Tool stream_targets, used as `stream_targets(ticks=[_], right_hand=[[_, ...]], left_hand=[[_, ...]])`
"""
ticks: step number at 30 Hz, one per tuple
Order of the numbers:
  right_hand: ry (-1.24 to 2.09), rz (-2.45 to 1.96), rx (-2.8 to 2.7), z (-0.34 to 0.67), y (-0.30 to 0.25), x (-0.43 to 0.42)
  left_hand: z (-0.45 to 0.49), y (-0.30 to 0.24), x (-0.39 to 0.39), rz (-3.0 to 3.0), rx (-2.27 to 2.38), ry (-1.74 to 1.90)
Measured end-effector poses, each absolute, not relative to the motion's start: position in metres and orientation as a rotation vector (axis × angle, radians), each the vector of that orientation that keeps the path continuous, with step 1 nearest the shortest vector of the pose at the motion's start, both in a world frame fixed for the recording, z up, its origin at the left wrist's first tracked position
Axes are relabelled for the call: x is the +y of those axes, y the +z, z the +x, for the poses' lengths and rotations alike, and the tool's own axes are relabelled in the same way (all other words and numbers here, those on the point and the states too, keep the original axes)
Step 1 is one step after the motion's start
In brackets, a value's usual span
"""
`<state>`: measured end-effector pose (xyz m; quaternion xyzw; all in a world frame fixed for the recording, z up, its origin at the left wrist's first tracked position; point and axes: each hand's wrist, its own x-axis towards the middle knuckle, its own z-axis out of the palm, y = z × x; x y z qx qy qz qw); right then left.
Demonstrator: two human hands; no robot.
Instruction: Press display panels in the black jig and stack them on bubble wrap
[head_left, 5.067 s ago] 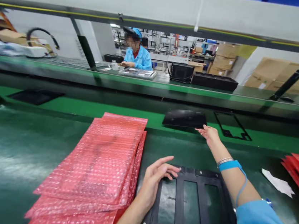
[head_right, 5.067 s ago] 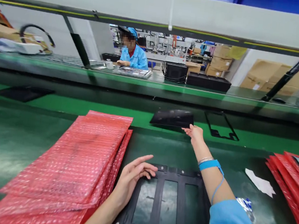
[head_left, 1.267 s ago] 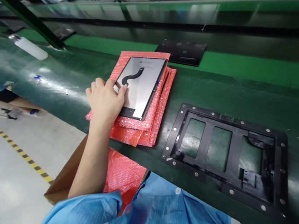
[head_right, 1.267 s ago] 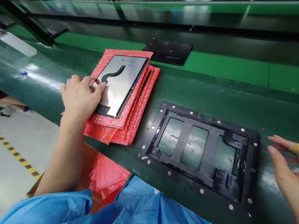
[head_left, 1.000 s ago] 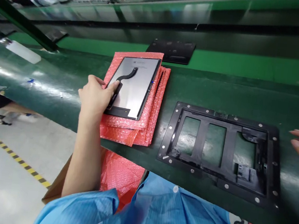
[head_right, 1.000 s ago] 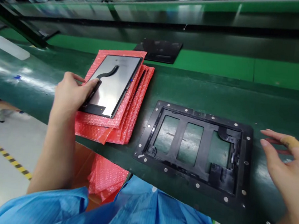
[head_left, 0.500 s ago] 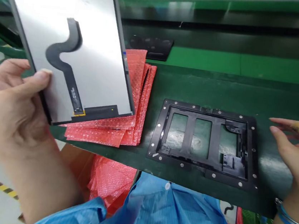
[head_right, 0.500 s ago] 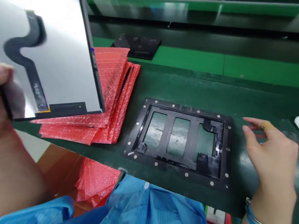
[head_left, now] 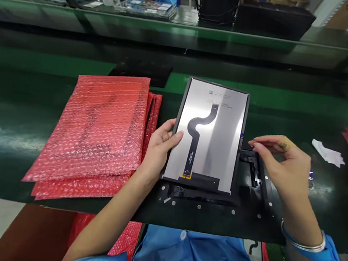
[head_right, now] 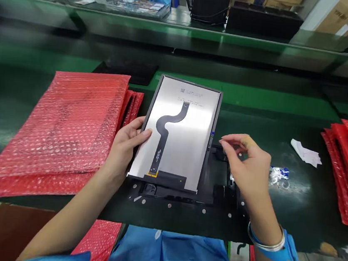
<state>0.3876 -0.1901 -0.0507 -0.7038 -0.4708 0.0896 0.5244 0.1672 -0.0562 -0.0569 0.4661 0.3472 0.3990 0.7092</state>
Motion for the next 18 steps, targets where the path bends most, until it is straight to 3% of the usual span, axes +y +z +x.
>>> stream_targets(ticks=[13, 18], right_hand=[[0.208, -1.934, -1.245, 0.383, -0.063, -0.172], [0.421, -1.769, -1.227, 0.385, -0.057, -0.179]], left_hand=[[0.160, -0.059, -0.068, 1.123, 0.739, 0.906], [0.163, -0.061, -0.065, 1.104, 0.726, 0.938]])
